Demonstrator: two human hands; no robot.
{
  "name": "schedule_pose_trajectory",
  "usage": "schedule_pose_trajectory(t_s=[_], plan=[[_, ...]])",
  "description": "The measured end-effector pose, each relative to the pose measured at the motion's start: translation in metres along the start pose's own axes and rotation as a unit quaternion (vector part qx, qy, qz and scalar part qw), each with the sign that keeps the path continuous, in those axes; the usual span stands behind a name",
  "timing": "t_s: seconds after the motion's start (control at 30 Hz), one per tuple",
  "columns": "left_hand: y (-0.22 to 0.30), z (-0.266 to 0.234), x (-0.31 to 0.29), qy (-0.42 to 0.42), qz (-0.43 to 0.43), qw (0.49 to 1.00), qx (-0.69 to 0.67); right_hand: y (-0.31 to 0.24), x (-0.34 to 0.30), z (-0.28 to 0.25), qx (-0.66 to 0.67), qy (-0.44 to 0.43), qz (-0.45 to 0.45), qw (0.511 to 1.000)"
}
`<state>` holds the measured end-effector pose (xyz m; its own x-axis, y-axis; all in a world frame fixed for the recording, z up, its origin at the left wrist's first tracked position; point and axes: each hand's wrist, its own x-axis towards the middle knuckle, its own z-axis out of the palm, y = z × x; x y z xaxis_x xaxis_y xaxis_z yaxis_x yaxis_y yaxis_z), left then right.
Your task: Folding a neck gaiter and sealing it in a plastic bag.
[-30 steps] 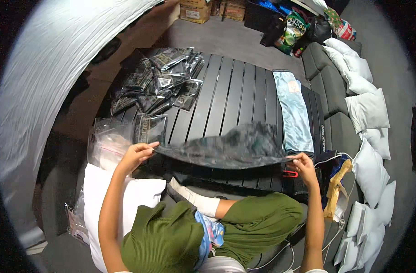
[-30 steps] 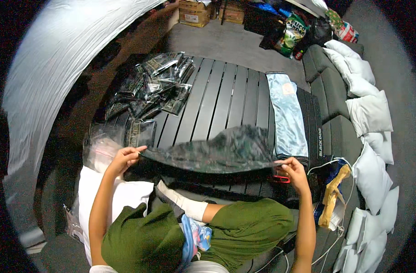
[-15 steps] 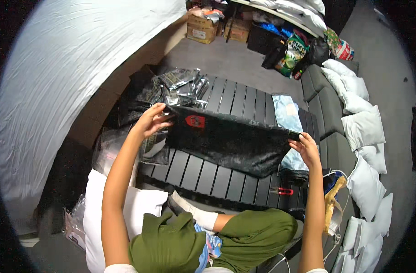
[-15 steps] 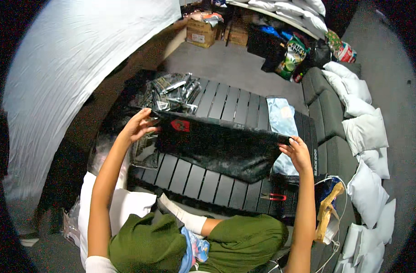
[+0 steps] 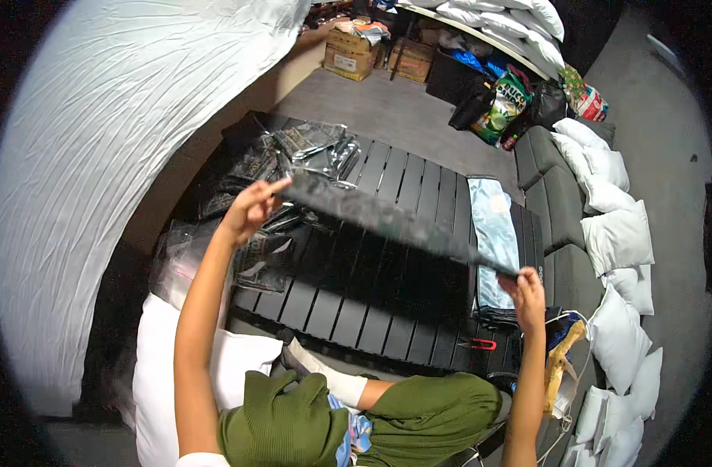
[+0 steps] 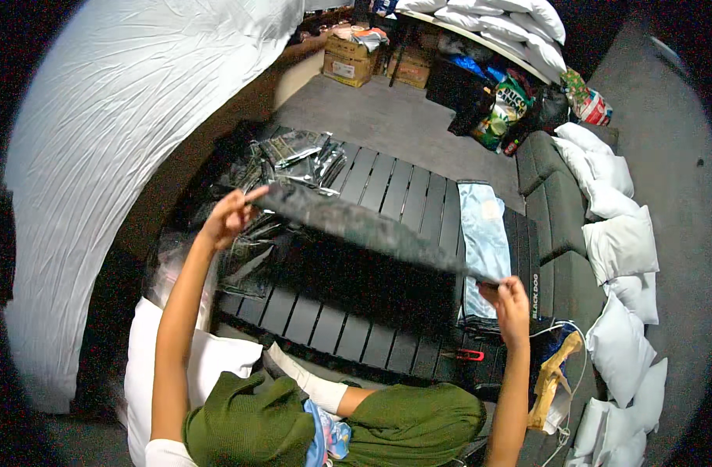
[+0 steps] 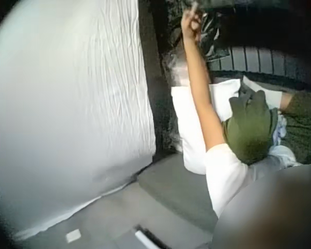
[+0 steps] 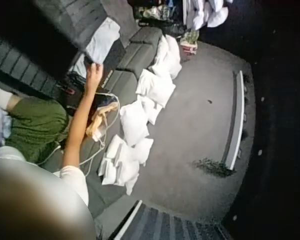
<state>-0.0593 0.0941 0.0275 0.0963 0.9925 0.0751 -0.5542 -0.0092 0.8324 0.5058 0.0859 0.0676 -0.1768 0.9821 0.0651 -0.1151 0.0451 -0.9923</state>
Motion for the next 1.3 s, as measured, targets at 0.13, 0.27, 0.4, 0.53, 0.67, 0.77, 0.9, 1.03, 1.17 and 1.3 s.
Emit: schedule_pose_trajectory(t_s=[0.13, 0.27, 0.4, 0.53, 0.67, 0.77, 0.9, 1.03, 1.17, 1.3], plan=[[-0.031, -0.023, -0.062, 0.008, -0.138, 0.988, 0.064, 0.039, -0.049, -0.019, -0.03, -0.031, 0.126, 0.991], [-0.041, -0.008, -0.112, 0.011, -0.217, 0.954, 0.207, 0.044, -0.079, -0.013, -0.124, -0.117, 0.208, 0.963], [-0.055, -0.008, -0.142, -0.018, -0.25, 0.936, 0.246, 0.05, -0.092, -0.019, -0.172, -0.15, 0.232, 0.945], [-0.05, 0.004, -0.159, -0.038, -0.289, 0.917, 0.274, 0.051, -0.102, -0.03, -0.156, -0.149, 0.263, 0.94], [-0.045, 0.014, -0.16, 0.024, -0.265, 0.895, 0.358, 0.066, -0.094, -0.039, -0.218, -0.1, 0.207, 0.948], [-0.055, 0.014, -0.138, 0.081, -0.134, 0.895, 0.419, 0.081, -0.069, -0.032, -0.205, -0.013, 0.165, 0.965], [-0.087, 0.011, -0.077, 0.104, -0.019, 0.892, 0.44, 0.108, -0.032, -0.033, -0.254, 0.074, 0.158, 0.951], [-0.102, -0.004, -0.052, 0.113, 0.019, 0.84, 0.531, 0.126, -0.005, -0.012, -0.443, 0.065, -0.009, 0.894], [-0.095, 0.004, -0.042, 0.012, -0.031, 0.745, 0.666, 0.139, 0.002, -0.018, -0.49, 0.049, -0.06, 0.869], [-0.078, 0.017, -0.044, -0.073, -0.088, 0.715, 0.69, 0.13, 0.004, -0.019, -0.46, -0.004, -0.036, 0.887]])
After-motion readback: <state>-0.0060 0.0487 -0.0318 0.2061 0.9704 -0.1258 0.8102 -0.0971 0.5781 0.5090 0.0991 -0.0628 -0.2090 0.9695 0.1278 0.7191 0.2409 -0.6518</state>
